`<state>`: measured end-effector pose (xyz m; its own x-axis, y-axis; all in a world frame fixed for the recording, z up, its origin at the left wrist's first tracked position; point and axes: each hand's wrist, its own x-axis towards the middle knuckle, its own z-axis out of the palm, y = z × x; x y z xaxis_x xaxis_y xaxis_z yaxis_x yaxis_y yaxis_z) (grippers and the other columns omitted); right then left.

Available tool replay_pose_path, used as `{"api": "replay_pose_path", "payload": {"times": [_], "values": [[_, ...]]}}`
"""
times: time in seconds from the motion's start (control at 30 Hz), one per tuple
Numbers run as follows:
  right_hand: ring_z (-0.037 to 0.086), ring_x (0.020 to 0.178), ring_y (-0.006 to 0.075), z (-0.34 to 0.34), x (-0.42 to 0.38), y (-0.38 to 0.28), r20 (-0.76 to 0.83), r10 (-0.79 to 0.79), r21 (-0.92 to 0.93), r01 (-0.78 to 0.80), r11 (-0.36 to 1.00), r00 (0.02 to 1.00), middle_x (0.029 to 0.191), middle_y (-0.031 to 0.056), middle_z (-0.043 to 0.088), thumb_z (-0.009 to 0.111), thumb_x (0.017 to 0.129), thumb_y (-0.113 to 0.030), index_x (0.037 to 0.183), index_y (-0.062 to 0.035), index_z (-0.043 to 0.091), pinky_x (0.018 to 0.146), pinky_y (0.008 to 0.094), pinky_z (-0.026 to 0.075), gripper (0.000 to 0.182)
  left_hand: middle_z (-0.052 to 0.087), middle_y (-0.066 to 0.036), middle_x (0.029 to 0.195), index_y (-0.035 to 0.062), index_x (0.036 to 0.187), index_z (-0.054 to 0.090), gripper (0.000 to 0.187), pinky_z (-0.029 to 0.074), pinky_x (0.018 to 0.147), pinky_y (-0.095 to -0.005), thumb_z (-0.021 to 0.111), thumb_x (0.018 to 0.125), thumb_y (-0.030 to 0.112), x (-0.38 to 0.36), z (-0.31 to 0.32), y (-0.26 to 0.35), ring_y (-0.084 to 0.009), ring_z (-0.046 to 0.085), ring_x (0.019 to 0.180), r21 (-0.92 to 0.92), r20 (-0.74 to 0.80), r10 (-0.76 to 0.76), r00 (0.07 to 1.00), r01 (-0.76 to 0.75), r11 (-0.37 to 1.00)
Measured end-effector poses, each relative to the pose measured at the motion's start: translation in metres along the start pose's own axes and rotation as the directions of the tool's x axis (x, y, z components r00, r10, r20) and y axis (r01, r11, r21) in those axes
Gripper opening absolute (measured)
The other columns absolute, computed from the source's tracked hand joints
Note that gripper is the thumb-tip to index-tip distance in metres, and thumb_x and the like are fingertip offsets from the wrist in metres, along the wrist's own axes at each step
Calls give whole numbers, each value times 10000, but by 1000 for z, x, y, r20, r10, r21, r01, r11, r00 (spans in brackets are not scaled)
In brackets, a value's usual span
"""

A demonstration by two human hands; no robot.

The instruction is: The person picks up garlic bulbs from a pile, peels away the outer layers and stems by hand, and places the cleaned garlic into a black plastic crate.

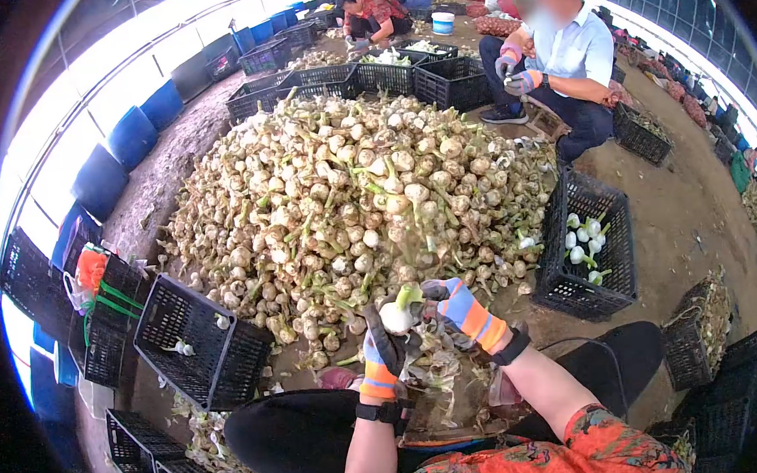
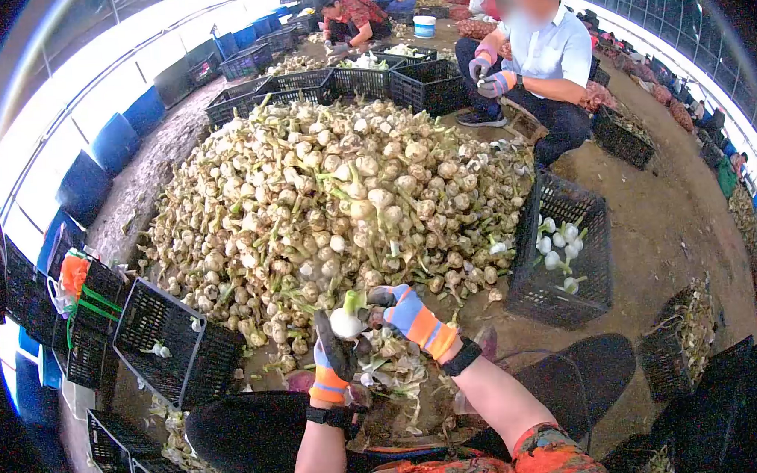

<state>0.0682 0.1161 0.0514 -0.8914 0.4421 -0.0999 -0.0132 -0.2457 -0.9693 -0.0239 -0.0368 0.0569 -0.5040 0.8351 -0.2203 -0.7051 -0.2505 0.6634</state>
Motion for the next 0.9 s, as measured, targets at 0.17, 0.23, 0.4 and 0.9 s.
{"api": "replay_pose_path", "payload": {"times": [0.17,0.23,0.4,0.9], "values": [[585,879,153,2,3,15,-45,-249,-536,187,823,967,948,71,611,561,701,58,1002,-7,588,755,295,496,309,572,-91,984,31,1135,437,484,520,720,-306,712,759,163,20,-18,-30,-179,591,863,521,124,490,863,-477,708],[591,816,153,-1,4,12,-152,-153,-261,110,959,976,901,65,622,567,702,37,970,-9,603,716,291,498,274,572,-99,1024,8,1157,430,549,505,766,-298,722,693,1,11,-13,-20,-176,587,905,539,16,399,917,-344,769],[613,705,184,-59,17,55,-344,-28,-75,2,997,938,827,74,648,597,704,-74,923,-22,642,666,312,507,229,555,-96,1096,4,1246,421,548,490,778,-278,652,751,46,9,-10,-8,-157,564,947,425,225,329,917,-396,814],[529,1019,339,16,-8,-54,227,-245,-878,307,367,943,1050,182,579,675,688,-261,1084,-109,610,879,368,436,429,489,-127,1158,17,1267,369,760,451,862,-315,780,638,132,25,-27,-30,-210,518,1034,440,123,367,922,-382,813]]}}
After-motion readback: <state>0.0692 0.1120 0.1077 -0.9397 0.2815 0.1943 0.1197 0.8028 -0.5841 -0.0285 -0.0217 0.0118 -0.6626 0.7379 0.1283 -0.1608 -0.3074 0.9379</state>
